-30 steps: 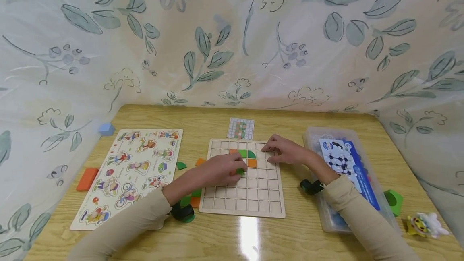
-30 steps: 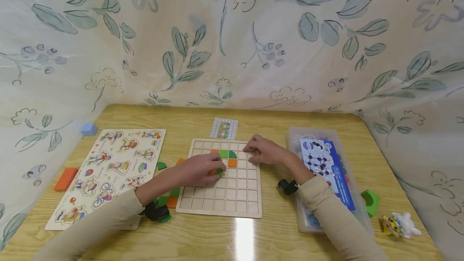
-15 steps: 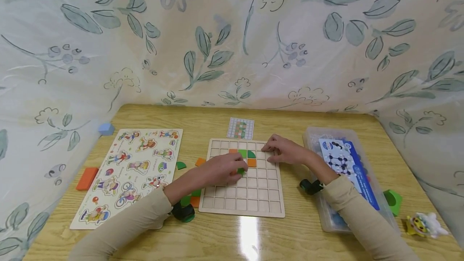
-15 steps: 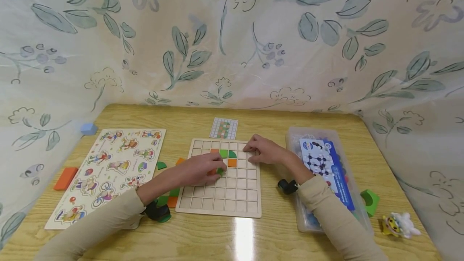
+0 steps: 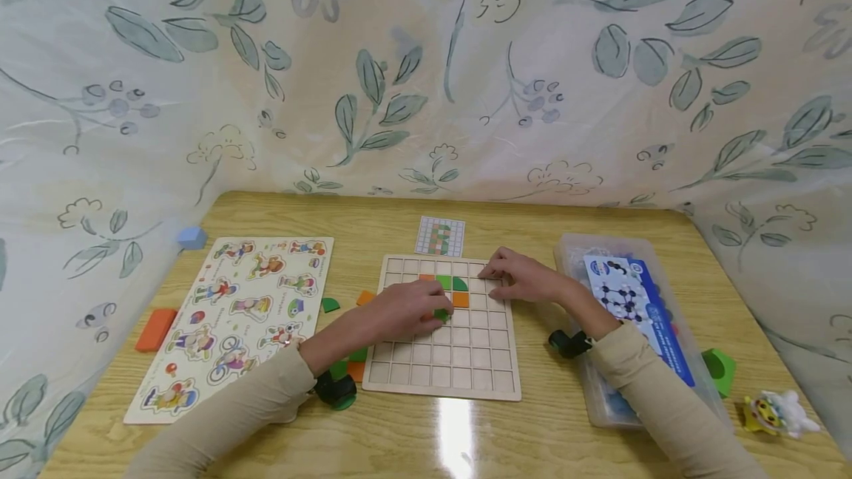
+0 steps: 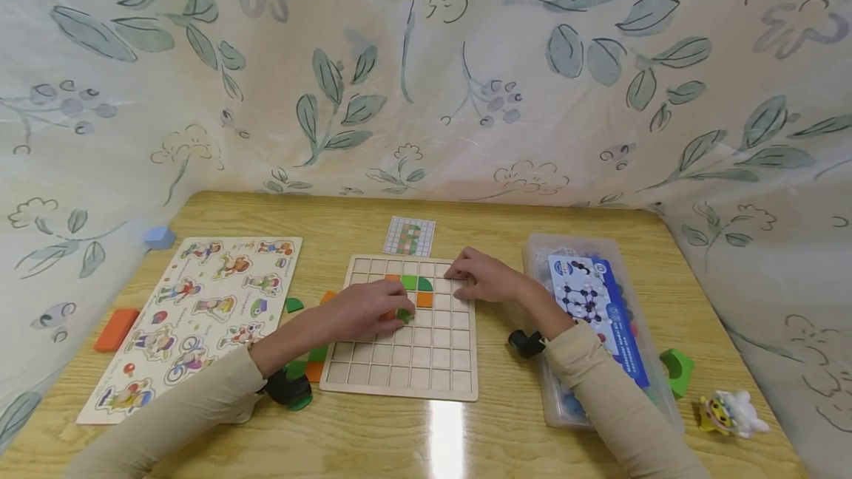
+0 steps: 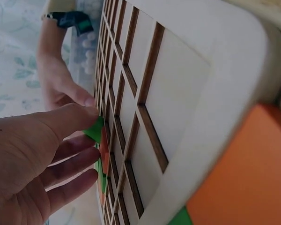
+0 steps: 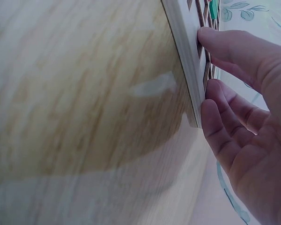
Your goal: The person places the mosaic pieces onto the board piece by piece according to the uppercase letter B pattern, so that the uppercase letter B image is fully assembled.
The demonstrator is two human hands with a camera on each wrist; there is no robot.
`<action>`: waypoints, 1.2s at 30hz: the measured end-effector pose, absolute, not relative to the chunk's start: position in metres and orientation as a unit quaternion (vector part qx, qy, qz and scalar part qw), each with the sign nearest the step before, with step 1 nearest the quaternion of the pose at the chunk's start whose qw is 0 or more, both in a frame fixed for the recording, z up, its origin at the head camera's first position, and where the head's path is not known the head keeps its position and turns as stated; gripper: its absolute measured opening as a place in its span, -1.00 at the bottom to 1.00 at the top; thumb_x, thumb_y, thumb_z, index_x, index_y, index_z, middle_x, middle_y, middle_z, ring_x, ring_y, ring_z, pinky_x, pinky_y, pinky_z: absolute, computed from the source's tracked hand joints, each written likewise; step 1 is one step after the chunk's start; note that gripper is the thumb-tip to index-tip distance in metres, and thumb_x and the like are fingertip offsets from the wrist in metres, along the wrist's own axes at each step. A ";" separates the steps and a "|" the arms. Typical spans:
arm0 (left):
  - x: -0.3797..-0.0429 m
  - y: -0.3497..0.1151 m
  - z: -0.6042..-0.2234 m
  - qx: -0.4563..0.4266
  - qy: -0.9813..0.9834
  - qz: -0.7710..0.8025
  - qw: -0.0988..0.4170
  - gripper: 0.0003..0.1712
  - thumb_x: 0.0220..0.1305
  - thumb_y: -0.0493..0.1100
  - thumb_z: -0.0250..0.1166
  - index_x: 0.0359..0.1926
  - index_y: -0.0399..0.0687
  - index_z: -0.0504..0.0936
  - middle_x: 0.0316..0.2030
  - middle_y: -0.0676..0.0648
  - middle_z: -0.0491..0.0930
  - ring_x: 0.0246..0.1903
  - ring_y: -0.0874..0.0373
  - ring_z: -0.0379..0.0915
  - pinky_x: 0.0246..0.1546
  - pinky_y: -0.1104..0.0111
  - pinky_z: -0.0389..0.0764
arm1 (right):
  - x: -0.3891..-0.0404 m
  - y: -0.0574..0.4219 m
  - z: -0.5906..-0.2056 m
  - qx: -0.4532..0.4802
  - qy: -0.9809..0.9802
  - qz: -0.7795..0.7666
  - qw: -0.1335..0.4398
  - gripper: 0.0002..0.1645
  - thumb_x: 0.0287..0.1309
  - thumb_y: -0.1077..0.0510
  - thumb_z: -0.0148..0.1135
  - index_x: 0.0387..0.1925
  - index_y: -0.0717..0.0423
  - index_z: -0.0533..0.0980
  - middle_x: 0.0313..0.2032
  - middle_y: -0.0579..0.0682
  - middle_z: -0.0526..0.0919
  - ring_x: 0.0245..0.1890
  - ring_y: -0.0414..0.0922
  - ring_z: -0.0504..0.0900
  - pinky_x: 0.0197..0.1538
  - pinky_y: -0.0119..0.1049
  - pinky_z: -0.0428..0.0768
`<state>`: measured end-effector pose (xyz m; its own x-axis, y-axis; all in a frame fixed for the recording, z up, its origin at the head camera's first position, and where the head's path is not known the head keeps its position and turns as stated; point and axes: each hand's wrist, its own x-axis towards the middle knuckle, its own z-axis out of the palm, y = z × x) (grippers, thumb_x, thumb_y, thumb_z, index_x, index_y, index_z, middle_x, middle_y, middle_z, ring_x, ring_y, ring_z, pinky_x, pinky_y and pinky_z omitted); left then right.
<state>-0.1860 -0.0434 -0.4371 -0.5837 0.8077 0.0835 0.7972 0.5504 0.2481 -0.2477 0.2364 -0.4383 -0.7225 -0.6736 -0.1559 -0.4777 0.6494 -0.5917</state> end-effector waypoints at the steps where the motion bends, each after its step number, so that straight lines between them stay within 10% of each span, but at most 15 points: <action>1: -0.186 -0.044 -0.437 0.457 0.880 0.128 0.018 -0.77 0.30 -0.06 0.29 -0.03 0.16 0.66 -0.12 0.10 0.57 -0.27 0.28 0.39 -0.38 0.53 0.47 | -0.248 0.236 -0.438 -0.324 0.889 -0.266 0.184 -0.63 0.19 0.14 0.31 0.05 0.04 0.58 -0.09 0.01 0.44 -0.14 -0.13 0.44 -0.12 -0.34 0.45; 16: -0.178 -0.058 -0.437 0.487 0.873 0.039 -0.008 -0.57 0.41 0.04 0.12 0.26 0.19 0.50 0.20 0.00 0.46 0.14 0.13 0.42 0.07 0.28 0.55 | -0.247 0.233 -0.436 -0.321 0.894 -0.255 0.182 -0.62 0.20 0.13 0.31 0.07 0.05 0.58 -0.09 0.02 0.45 -0.15 -0.14 0.43 -0.11 -0.31 0.44; 36: -0.132 -0.163 -0.425 0.328 0.934 0.136 -0.048 -0.59 0.24 -0.02 0.34 0.09 -0.01 0.61 0.01 0.00 0.60 0.01 0.10 0.56 -0.08 0.21 0.62 | -0.247 0.234 -0.436 -0.319 0.893 -0.257 0.185 -0.62 0.19 0.15 0.31 0.06 0.07 0.58 -0.10 0.03 0.44 -0.17 -0.13 0.41 -0.12 -0.29 0.45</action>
<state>-0.1320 -0.1635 -0.4253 -0.7808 0.5983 0.1799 0.6248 0.7483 0.2230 -0.2467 0.2341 -0.4364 -0.7277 -0.6656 -0.1655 -0.4755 0.6634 -0.5777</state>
